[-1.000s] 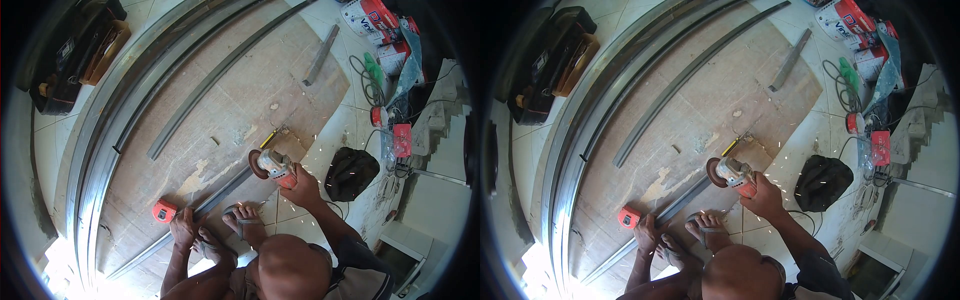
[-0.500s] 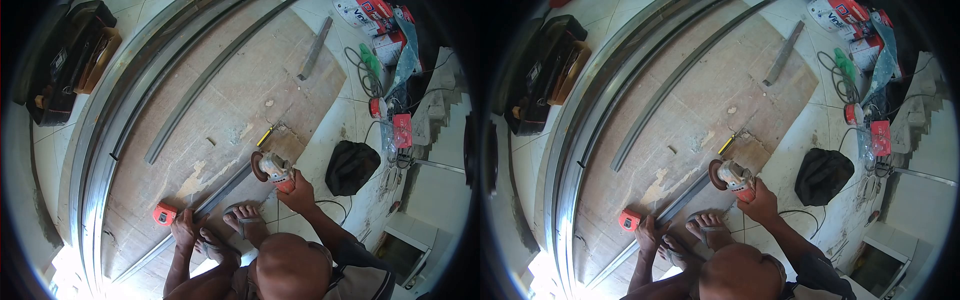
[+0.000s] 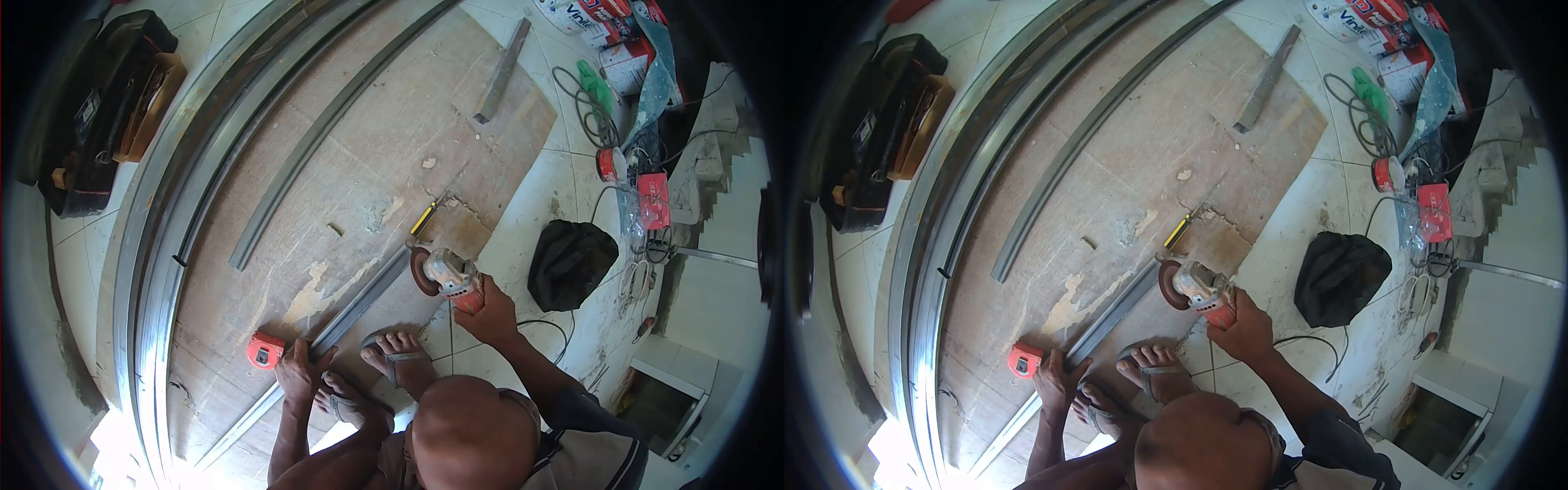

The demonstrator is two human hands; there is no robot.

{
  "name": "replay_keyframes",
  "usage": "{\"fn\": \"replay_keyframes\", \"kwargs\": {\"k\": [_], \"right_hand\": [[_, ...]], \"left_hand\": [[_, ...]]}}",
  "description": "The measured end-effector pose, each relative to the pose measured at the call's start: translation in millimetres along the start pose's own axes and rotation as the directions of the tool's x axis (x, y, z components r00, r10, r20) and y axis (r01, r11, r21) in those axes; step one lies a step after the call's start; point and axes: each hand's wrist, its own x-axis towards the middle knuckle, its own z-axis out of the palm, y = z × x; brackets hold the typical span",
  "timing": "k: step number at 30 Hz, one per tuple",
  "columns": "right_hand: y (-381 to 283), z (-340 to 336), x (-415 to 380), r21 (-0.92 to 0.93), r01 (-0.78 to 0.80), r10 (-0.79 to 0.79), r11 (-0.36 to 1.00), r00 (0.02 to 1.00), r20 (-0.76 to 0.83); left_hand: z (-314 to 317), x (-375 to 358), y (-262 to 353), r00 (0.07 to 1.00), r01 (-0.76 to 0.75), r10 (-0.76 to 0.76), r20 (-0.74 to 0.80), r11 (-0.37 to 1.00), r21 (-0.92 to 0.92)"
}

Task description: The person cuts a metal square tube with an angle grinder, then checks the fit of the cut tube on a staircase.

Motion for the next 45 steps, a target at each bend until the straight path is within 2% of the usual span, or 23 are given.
{"fn": "replay_keyframes", "kwargs": {"k": [18, 20, 26, 29, 33, 35, 38, 45], "right_hand": [[-13.7, 4.9, 14.4, -0.008, 0.075, -0.075, 0.997, 0.997, -0.019], [-14.7, -1.0, 8.4, -0.021, 0.058, -0.057, 0.998, 0.998, 0.027], [0.1, -13.2, -4.1, -0.098, -0.031, 0.034, 0.995, 0.999, 0.03], [6.9, -10.2, -10.3, -0.013, -0.039, 0.039, 0.999, 0.999, -0.017], [1.4, -10.5, -2.2, -0.02, -0.052, 0.052, 0.998, 0.999, -0.015], [-5.6, -14.1, 3.2, -0.042, -0.014, 0.015, 0.999, 1.0, 0.027], [-7.9, -10.8, 10.5, -0.052, 0.048, -0.048, 0.997, 0.999, 0.006], [-16.8, -14.9, 22.7, -0.09, 0.079, -0.077, 0.993, 0.997, 0.029]], "left_hand": [[8.4, -1.0, -7.7, 0.999, -0.029, 0.028, -0.046, 0.999, -0.014], [7.3, -1.3, -5.8, 1.0, -0.005, 0.006, -0.02, 1.0, 0.019], [-0.3, 6.0, -2.5, 0.999, 0.022, -0.022, 0.028, 1.0, -0.001], [-3.5, 8.4, 0.6, 0.999, -0.007, 0.008, 0.031, 1.0, -0.023], [-0.5, 8.9, 0.2, 0.999, 0.011, -0.01, 0.042, 0.999, -0.033], [-1.7, 9.3, 1.7, 1.0, 0.001, 0.0, 0.03, 0.999, -0.045], [0.3, 8.4, 0.3, 0.999, 0.012, -0.011, 0.038, 0.999, -0.038], [-0.4, 7.6, 1.8, 0.999, 0.021, -0.02, 0.044, 1.0, -0.023]]}}
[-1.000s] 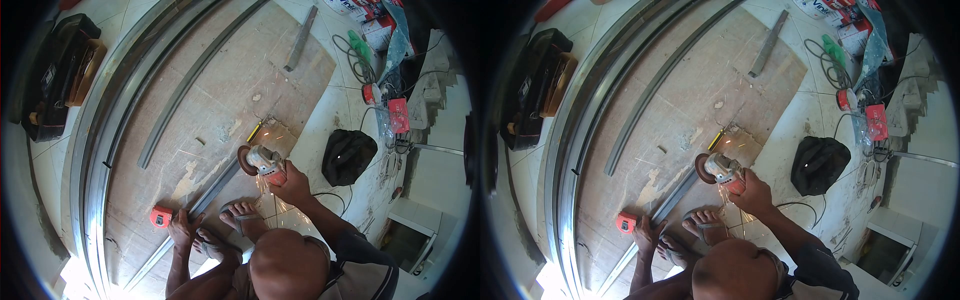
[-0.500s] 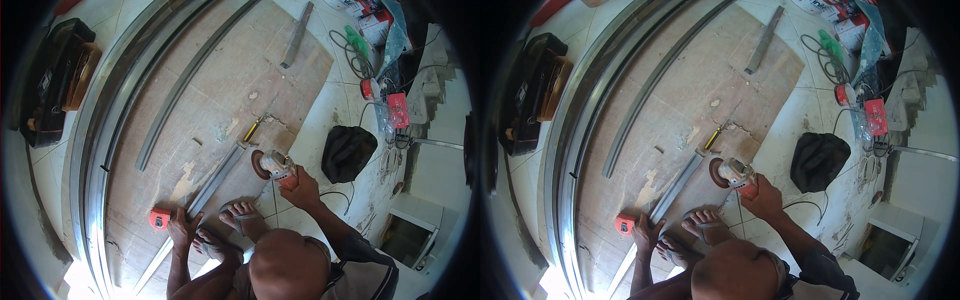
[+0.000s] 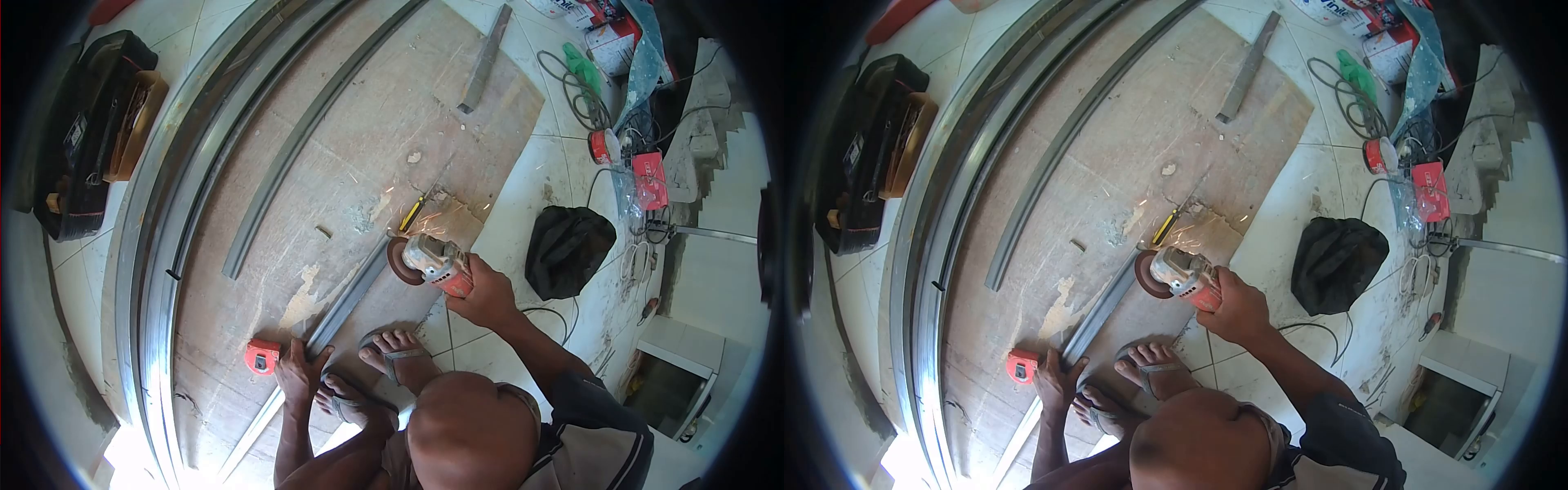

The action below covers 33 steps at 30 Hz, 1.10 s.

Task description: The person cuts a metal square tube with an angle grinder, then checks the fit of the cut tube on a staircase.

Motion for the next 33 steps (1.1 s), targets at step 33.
{"fn": "replay_keyframes", "kwargs": {"k": [33], "right_hand": [[19.7, -0.7, -15.1, 0.031, -0.131, 0.13, 0.991, 0.991, 0.034]], "left_hand": [[6.3, -0.6, -7.5, 0.999, 0.019, -0.017, 0.03, 0.997, -0.069]]}}
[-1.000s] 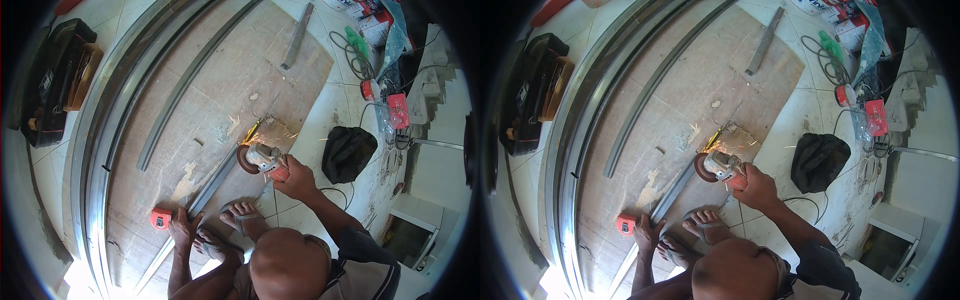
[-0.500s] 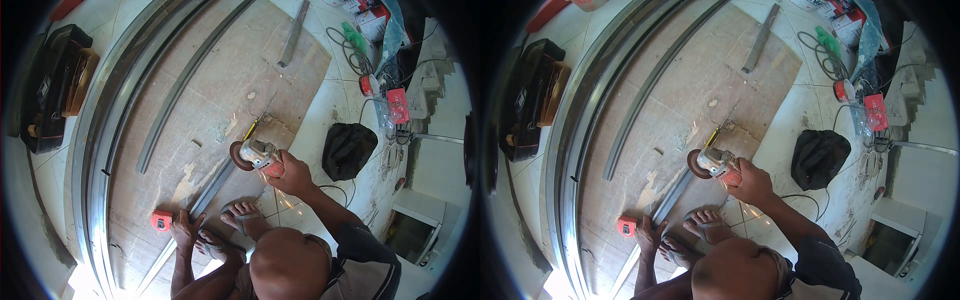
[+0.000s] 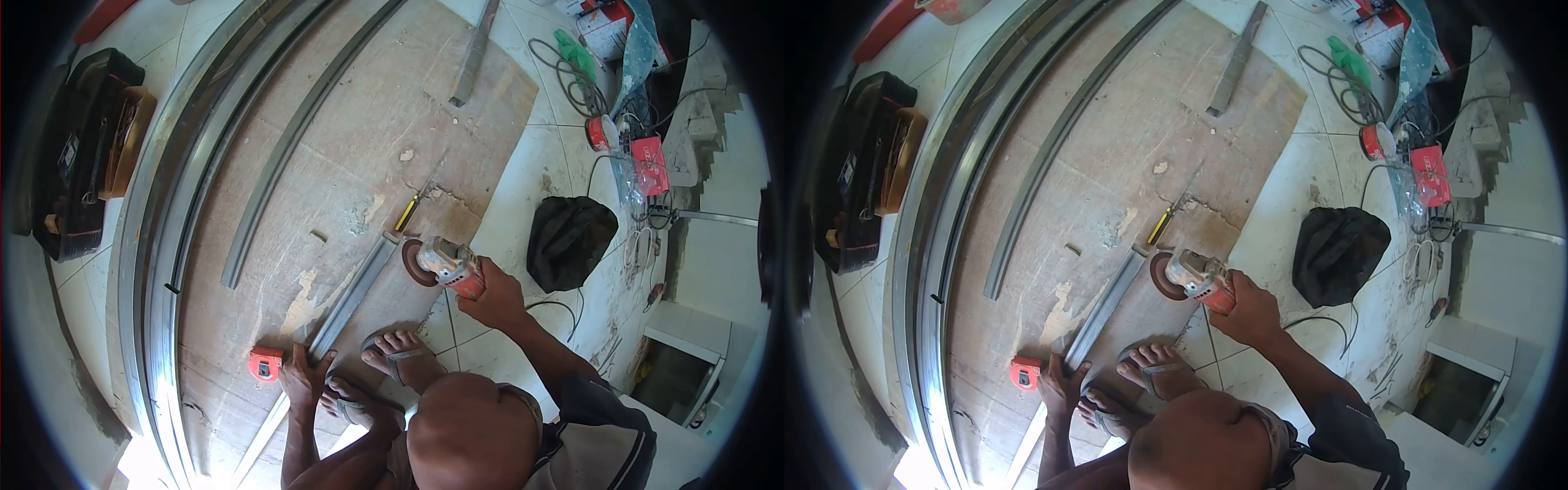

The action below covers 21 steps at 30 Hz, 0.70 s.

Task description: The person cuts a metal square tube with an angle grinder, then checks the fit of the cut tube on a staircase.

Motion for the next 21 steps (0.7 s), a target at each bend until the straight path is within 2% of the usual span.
{"fn": "replay_keyframes", "kwargs": {"k": [11, 18, 21], "right_hand": [[-10.0, 2.2, 18.4, -0.027, 0.142, -0.143, 0.99, 0.988, -0.054], [-22.9, -1.6, 28.0, 0.009, 0.189, -0.189, 0.982, 0.982, -0.009], [-24.2, -2.8, 30.2, -0.033, 0.215, -0.215, 0.976, 0.977, -0.003]], "left_hand": [[1.1, -0.4, 1.2, 0.999, -0.04, 0.041, -0.036, 0.999, 0.015], [2.8, -1.8, -1.9, 0.997, -0.056, 0.057, -0.05, 0.998, 0.021], [4.2, -1.4, -1.1, 0.998, -0.04, 0.04, -0.045, 0.999, 0.018]]}}
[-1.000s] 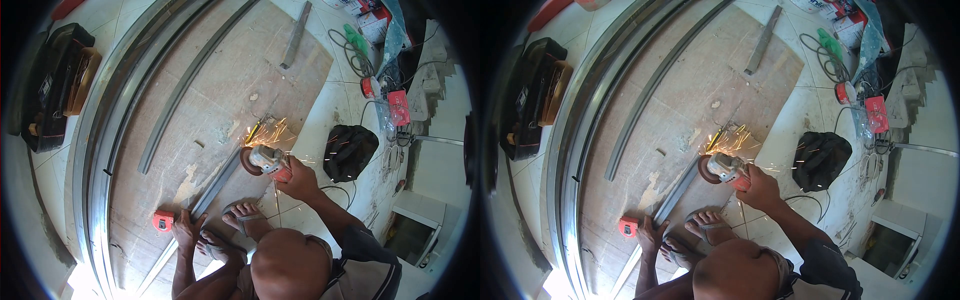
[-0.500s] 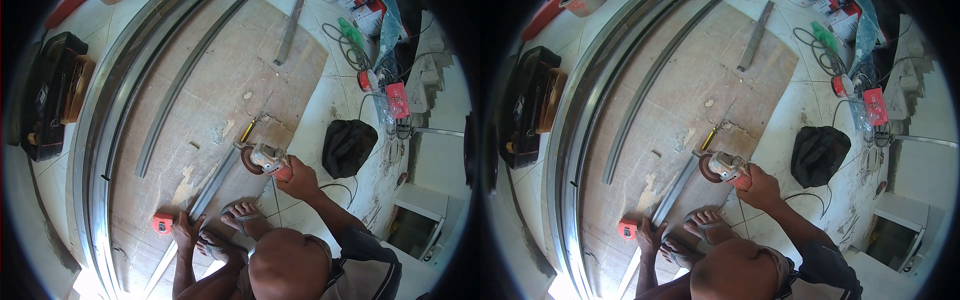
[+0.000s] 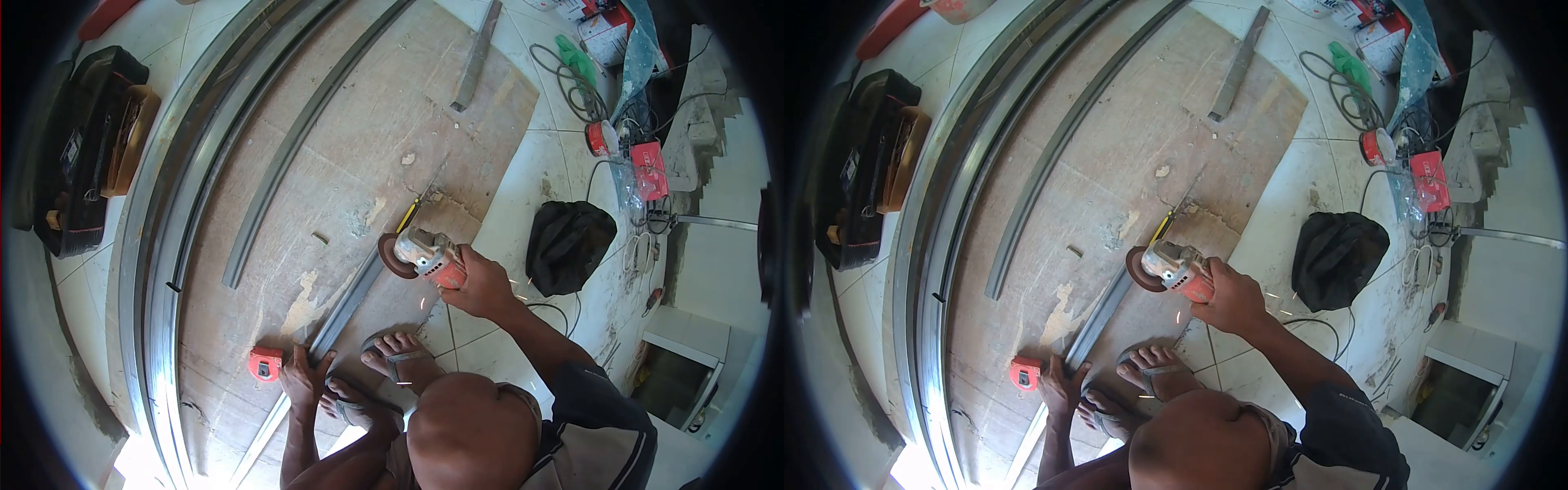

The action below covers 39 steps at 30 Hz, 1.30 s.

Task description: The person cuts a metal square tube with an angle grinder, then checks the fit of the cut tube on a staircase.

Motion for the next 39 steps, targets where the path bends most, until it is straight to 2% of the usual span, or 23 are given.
{"fn": "replay_keyframes", "kwargs": {"k": [15, 17, 21, 23, 27, 30, 35, 39], "right_hand": [[-11.6, -0.3, 1.0, -0.024, 0.016, -0.016, 1.0, 1.0, -0.009], [-8.5, -7.2, -6.3, -0.038, -0.05, 0.052, 0.998, 0.997, 0.053], [-3.2, -13.7, -21.0, -0.076, -0.118, 0.123, 0.99, 0.99, 0.067], [-0.6, -15.3, -26.8, -0.05, -0.2, 0.204, 0.978, 0.975, 0.089], [1.7, -10.0, -28.4, 0.029, -0.241, 0.238, 0.97, 0.968, 0.079], [-5.0, -12.1, -17.0, -0.012, -0.206, 0.206, 0.978, 0.975, 0.086], [-7.3, -7.8, -3.7, 0.048, -0.011, 0.011, 0.999, 1.0, -0.002], [-9.1, -6.3, 7.7, 0.026, 0.03, -0.03, 0.999, 1.0, 0.005]], "left_hand": [[2.9, -2.8, -3.1, 0.999, 0.032, -0.032, 0.016, 0.999, 0.015], [1.3, -2.5, -0.3, 0.998, 0.049, -0.05, 0.026, 0.999, 0.023], [-1.2, 0.2, 3.2, 0.999, 0.039, -0.039, 0.004, 0.999, 0.016], [-1.6, 2.5, 4.4, 1.0, 0.014, -0.014, -0.015, 1.0, 0.008], [-1.3, 0.7, 4.1, 0.998, 0.047, -0.048, 0.039, 0.998, 0.029], [-2.2, 3.4, 5.8, 1.0, 0.017, -0.018, 0.015, 0.999, 0.033], [-0.9, 1.1, 4.0, 0.999, 0.033, -0.034, 0.031, 0.999, 0.013], [-0.1, 0.0, 4.8, 1.0, 0.025, -0.025, -0.001, 1.0, 0.014]]}}
